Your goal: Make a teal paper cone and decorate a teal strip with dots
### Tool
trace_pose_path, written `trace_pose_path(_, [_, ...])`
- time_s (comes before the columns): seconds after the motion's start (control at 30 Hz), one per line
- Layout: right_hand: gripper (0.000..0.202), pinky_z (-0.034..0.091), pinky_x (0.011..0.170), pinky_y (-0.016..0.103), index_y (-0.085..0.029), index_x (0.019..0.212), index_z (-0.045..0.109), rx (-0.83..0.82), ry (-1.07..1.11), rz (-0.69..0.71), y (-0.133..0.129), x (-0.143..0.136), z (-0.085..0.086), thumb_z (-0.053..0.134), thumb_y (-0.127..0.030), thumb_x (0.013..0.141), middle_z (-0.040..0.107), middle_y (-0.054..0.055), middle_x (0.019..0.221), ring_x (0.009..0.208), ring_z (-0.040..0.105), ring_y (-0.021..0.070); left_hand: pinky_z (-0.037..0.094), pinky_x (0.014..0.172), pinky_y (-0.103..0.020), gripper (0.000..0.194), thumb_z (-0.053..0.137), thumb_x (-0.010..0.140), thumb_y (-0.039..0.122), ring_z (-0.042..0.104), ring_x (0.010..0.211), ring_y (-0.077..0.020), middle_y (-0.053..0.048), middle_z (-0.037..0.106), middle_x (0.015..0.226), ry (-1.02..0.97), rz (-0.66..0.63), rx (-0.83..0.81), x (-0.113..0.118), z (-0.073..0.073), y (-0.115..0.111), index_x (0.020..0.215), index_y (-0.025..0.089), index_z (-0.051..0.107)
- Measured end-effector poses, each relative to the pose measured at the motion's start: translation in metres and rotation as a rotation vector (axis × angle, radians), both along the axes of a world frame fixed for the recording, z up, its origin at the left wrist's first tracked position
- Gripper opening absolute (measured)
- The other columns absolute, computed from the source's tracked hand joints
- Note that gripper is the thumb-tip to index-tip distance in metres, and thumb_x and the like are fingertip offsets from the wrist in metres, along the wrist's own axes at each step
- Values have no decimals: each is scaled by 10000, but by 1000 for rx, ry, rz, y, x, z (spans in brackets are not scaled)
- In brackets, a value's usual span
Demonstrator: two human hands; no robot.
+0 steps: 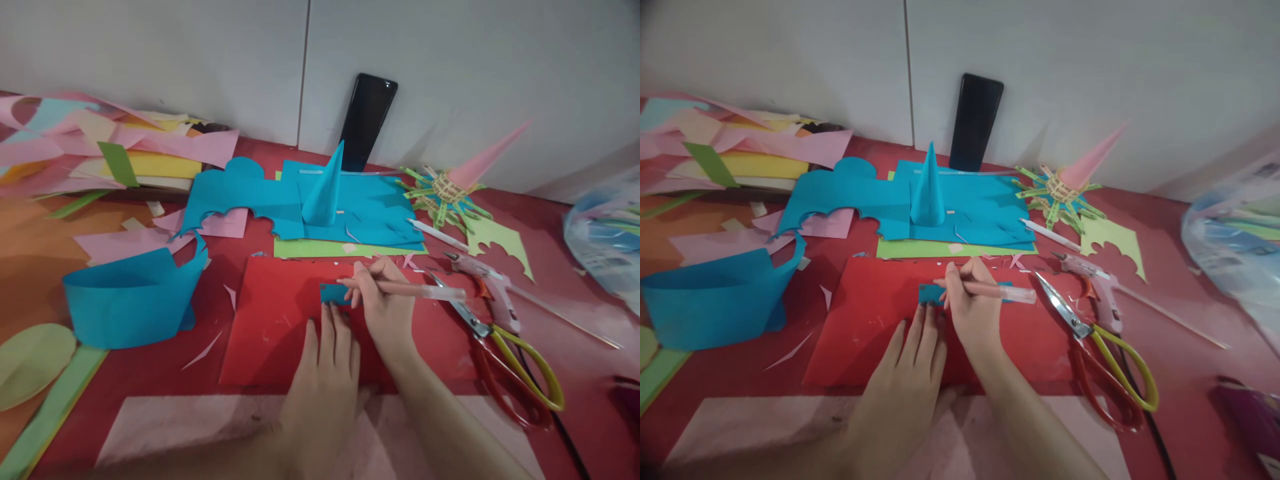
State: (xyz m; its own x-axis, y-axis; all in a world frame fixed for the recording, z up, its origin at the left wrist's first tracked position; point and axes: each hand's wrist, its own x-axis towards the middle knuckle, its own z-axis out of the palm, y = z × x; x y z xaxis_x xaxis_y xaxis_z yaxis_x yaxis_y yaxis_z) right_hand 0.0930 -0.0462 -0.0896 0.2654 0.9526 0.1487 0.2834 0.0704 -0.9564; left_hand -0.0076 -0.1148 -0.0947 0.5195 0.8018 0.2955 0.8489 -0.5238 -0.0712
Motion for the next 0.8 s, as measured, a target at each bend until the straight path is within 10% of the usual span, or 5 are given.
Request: trace_pose_path(0.8, [298,454,510,248,-215,560,396,44,-17,-16,-1,0,2,522,-273,824,433,-75,393,446,559,115,302,978,-431,606,505,724,548,424,1195,-306,-163,502,1268,-6,3,-56,-1,-7,-2,1115,94,595])
